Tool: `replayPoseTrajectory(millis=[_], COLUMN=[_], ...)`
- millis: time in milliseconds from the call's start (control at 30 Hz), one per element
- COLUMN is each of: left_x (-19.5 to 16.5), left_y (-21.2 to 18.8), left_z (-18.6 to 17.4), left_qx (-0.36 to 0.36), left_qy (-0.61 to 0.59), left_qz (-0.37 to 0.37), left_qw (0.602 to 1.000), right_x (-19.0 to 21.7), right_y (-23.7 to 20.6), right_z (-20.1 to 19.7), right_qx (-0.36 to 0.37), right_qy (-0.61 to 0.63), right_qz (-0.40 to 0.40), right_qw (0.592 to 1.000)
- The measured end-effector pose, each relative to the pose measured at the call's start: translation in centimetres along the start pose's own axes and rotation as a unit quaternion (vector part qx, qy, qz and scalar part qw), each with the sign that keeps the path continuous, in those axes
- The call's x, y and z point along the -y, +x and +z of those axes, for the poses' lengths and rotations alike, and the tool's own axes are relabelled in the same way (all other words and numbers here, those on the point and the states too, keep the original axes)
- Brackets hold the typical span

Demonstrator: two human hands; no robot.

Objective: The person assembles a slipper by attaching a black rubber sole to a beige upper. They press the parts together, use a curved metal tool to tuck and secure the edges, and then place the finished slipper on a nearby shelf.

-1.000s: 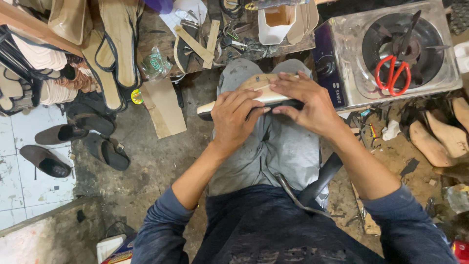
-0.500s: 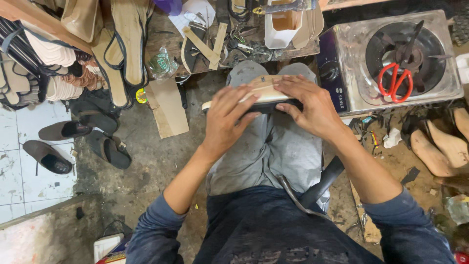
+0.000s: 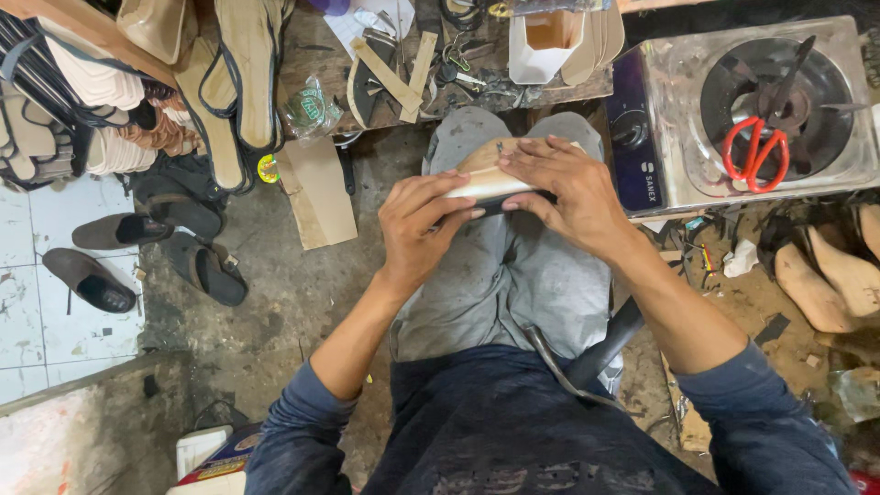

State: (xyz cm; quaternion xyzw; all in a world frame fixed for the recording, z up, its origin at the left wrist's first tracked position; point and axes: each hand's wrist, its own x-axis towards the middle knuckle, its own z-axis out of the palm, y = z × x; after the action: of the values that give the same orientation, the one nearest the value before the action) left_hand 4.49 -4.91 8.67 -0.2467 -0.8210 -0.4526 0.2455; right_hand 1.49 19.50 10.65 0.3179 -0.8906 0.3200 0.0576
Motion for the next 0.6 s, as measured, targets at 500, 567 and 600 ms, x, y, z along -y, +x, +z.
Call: replayPoseTrajectory(millis=[500, 567, 600], left_x=[0.4, 0.4, 0.4], left_y=[-0.3, -0.5, -0.5], left_z=[-2.0, -2.2, -2.2], left_qx=[0.020, 0.029, 0.032], left_qy=[-0.006, -0.022, -0.029], left_qz=[-0.108, -0.125, -0.134], left_qw=[0.994, 0.991, 0.990], right_x=[1.9, 2.3, 2.4], right_y=[1.9, 2.1, 2.3], right_z=[0.0, 0.4, 0.5], right_qx=[0.022, 0.016, 0.020], right_qy=[-0.010, 0.004, 0.009], right_qz=[-0.027, -0.047, -0.034], right_qw=[0.999, 0.999, 0.999])
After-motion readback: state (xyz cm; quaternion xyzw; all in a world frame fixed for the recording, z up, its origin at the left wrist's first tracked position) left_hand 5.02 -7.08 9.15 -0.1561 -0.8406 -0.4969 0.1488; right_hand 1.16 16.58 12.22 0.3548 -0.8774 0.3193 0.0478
